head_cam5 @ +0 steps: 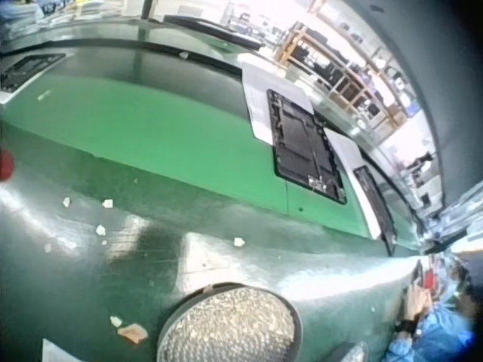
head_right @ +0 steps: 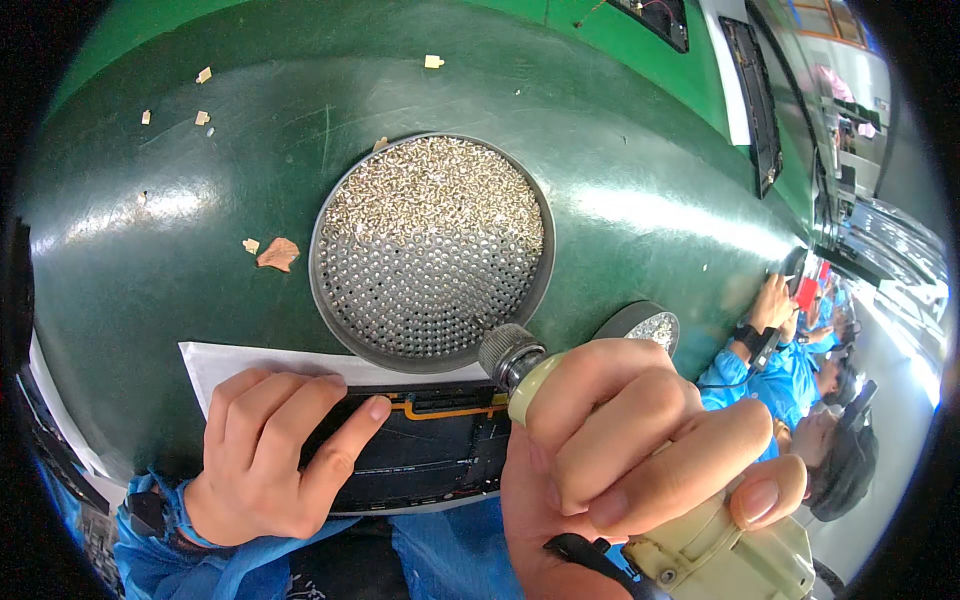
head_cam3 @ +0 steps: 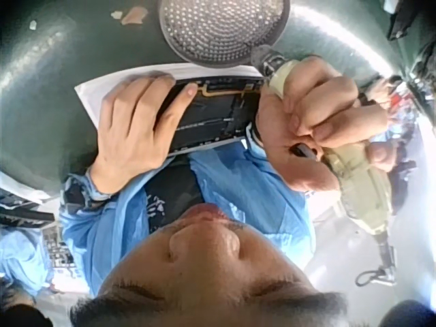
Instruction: The person assembles tablet components by placing panels together and fastening them with screws using an electric screwdriver.
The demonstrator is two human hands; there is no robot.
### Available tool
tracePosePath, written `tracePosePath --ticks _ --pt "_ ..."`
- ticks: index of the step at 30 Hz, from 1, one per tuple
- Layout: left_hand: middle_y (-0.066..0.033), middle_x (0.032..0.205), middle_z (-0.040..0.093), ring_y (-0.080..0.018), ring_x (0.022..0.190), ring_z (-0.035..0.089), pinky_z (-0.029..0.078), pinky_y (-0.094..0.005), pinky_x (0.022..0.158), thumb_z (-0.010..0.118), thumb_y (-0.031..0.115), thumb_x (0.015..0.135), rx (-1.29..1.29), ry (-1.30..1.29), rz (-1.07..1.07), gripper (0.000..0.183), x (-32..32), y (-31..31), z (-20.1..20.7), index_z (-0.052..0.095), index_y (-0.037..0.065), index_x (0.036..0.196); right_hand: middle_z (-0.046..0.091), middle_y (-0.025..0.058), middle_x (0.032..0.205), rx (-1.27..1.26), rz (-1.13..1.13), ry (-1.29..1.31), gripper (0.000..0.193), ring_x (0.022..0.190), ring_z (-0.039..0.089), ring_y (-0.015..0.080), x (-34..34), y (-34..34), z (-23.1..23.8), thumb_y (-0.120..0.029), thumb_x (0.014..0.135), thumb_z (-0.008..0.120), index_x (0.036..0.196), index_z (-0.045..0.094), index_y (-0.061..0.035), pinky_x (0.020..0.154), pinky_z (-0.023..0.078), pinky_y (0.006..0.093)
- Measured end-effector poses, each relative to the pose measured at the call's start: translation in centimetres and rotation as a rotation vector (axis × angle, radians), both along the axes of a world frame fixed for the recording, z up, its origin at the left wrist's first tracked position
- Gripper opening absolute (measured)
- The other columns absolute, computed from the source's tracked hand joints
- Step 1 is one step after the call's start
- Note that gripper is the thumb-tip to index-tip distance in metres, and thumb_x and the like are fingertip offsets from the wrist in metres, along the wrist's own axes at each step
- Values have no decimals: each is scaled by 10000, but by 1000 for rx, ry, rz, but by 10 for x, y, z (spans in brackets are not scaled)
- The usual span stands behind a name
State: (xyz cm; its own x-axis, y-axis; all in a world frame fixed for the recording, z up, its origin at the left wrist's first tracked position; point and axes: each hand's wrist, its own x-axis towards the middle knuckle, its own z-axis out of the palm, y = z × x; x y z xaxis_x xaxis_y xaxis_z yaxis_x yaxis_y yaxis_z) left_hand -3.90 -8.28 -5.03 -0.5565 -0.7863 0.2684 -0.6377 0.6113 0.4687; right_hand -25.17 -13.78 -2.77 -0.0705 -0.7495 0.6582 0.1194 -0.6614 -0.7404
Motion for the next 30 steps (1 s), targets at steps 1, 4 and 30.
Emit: tracePosePath --ticks 1,4,30 --pt "-96 1113 689 -239 1018 624 512 -382 858 713 185 820 6 2 -2 323 0 0 0 813 51 1097 479 -3 896 7 0 2 601 600 457 48 0 0 1 -404 970 764 1255 428 5 517 405 210" --pt "-95 1114 690 -238 1022 623 509 -381 857 715 185 828 13 0 -7 314 -1 0 -1 815 53 1094 481 -1 904 -34 -35 41 591 606 464 47 2 -1 -2 -399 976 756 1260 432 6 524 408 206" --pt "-75 1189 643 -259 1038 589 526 -384 838 816 167 720 35 60 40 360 -14 1 -10 852 95 1072 521 16 915 36 116 -20 554 627 513 128 20 35 2 -341 998 730 1335 415 -33 517 471 292"
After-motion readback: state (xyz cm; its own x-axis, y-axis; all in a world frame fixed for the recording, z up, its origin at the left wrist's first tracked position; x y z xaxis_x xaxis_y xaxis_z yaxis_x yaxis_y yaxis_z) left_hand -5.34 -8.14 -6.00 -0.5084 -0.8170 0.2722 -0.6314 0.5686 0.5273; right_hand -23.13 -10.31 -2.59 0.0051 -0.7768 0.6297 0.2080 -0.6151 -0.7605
